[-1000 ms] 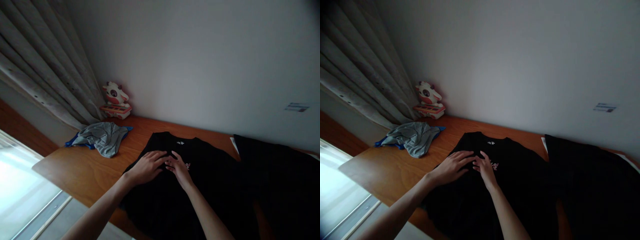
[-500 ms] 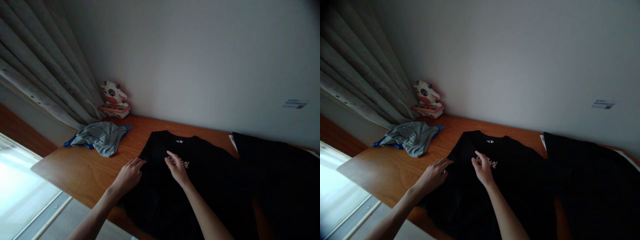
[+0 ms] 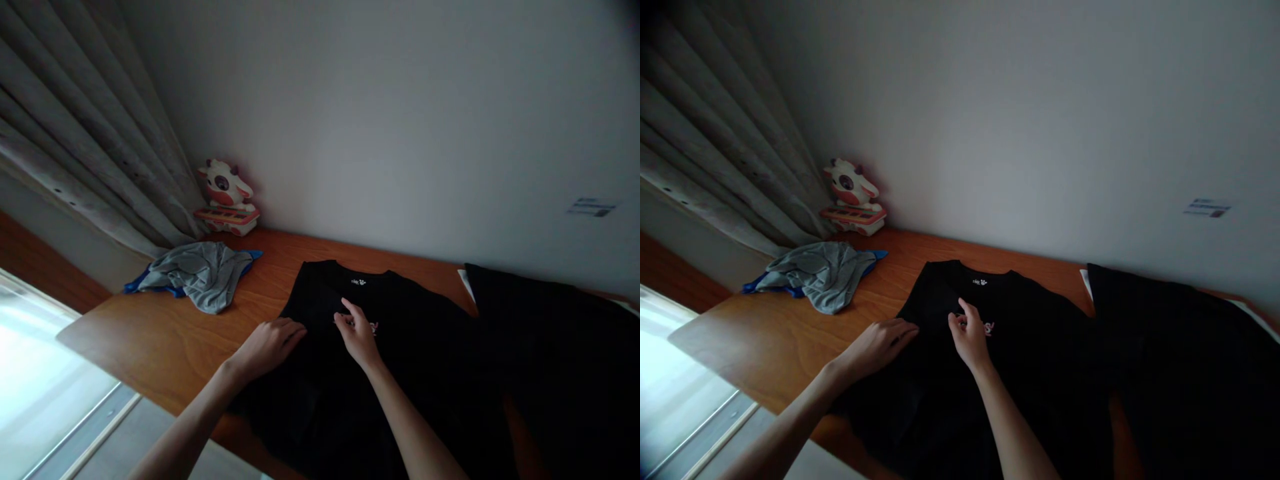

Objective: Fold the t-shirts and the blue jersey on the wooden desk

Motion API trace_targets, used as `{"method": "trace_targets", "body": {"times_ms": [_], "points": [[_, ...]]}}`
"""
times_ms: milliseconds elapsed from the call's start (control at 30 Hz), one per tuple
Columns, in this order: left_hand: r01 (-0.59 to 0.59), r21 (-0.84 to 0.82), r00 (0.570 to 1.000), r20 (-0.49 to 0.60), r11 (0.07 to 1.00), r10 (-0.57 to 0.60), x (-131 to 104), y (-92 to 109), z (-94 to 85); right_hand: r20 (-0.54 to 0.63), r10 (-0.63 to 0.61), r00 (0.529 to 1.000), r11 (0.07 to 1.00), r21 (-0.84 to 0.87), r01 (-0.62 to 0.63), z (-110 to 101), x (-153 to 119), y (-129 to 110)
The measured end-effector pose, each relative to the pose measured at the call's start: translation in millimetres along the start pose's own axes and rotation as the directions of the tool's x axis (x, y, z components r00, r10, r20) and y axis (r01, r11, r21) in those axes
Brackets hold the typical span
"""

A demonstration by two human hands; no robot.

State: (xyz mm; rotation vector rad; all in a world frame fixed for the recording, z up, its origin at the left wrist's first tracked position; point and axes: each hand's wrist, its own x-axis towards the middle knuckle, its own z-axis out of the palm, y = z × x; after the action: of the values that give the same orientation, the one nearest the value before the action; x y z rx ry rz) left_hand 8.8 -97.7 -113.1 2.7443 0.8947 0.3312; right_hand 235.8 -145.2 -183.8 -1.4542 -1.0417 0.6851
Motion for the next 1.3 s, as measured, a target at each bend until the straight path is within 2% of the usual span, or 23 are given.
{"method": "trace_targets", "body": {"times_ms": [133, 233, 300, 400, 500, 567, 667, 767, 900, 967, 1033, 1133, 1300], "points": [[0.011, 0.096, 0.996, -0.093, 0.995, -0.002, 28.0, -9.4, 14.2, -0.018, -0.077, 0.997, 0.995, -0.063, 0.076, 0.8, 0.8, 5.0], [0.026, 0.168, 0.998, -0.055, 0.986, -0.017, 38.2, -13.4, 36.2, -0.01, -0.157, 0.987, 0.974, -0.167, 0.154, -1.1, 0.0, 6.4], [0.047, 0.183, 0.999, -0.007, 0.982, -0.047, 40.0, -13.4, 47.1, 0.007, -0.222, 0.975, 0.915, -0.343, 0.211, -3.2, -2.1, 4.4], [0.082, 0.198, 0.996, 0.021, 0.977, -0.088, 48.0, -15.8, 50.5, 0.05, -0.225, 0.973, 0.752, -0.627, 0.206, -4.6, -6.7, -0.5], [0.063, 0.174, 0.998, -0.002, 0.983, -0.064, 71.6, -25.9, 46.1, 0.057, -0.203, 0.978, 0.667, -0.723, 0.18, -3.1, -10.3, -1.9], [0.07, 0.163, 0.997, -0.019, 0.984, -0.068, 91.3, -34.5, 47.0, 0.041, -0.246, 0.968, 0.656, -0.729, 0.197, -2.1, -11.4, -0.5], [0.203, 0.196, 0.979, -0.028, 0.959, -0.202, 112.7, -42.9, 56.4, 0.053, -0.336, 0.941, 0.661, -0.699, 0.275, -3.3, -12.2, -2.1], [0.306, 0.232, 0.95, -0.013, 0.923, -0.312, 120.2, -43.9, 64.7, 0.212, -0.401, 0.891, 0.672, -0.593, 0.443, -6.2, -15.3, -13.8], [0.314, 0.249, 0.945, 0.012, 0.916, -0.327, 124.4, -41.4, 61.3, 0.495, -0.411, 0.765, 0.674, -0.4, 0.621, -5.4, -24.3, -31.8], [0.33, 0.26, 0.942, -0.03, 0.907, -0.334, 127.9, -41.1, 58.6, 0.595, -0.371, 0.713, 0.679, -0.35, 0.645, -3.8, -28.7, -35.2], [0.349, 0.27, 0.937, -0.064, 0.898, -0.345, 130.8, -41.5, 59.0, 0.652, -0.321, 0.686, 0.688, -0.337, 0.643, -3.1, -31.8, -35.6], [0.35, 0.284, 0.936, -0.066, 0.893, -0.345, 132.4, -43.2, 64.3, 0.684, -0.3, 0.665, 0.687, -0.328, 0.648, -4.0, -35.0, -35.4], [0.324, 0.275, 0.945, -0.137, 0.905, -0.296, 130.3, -48.1, 68.8, 0.766, -0.291, 0.573, 0.669, -0.265, 0.694, -2.7, -40.7, -37.5]]}}
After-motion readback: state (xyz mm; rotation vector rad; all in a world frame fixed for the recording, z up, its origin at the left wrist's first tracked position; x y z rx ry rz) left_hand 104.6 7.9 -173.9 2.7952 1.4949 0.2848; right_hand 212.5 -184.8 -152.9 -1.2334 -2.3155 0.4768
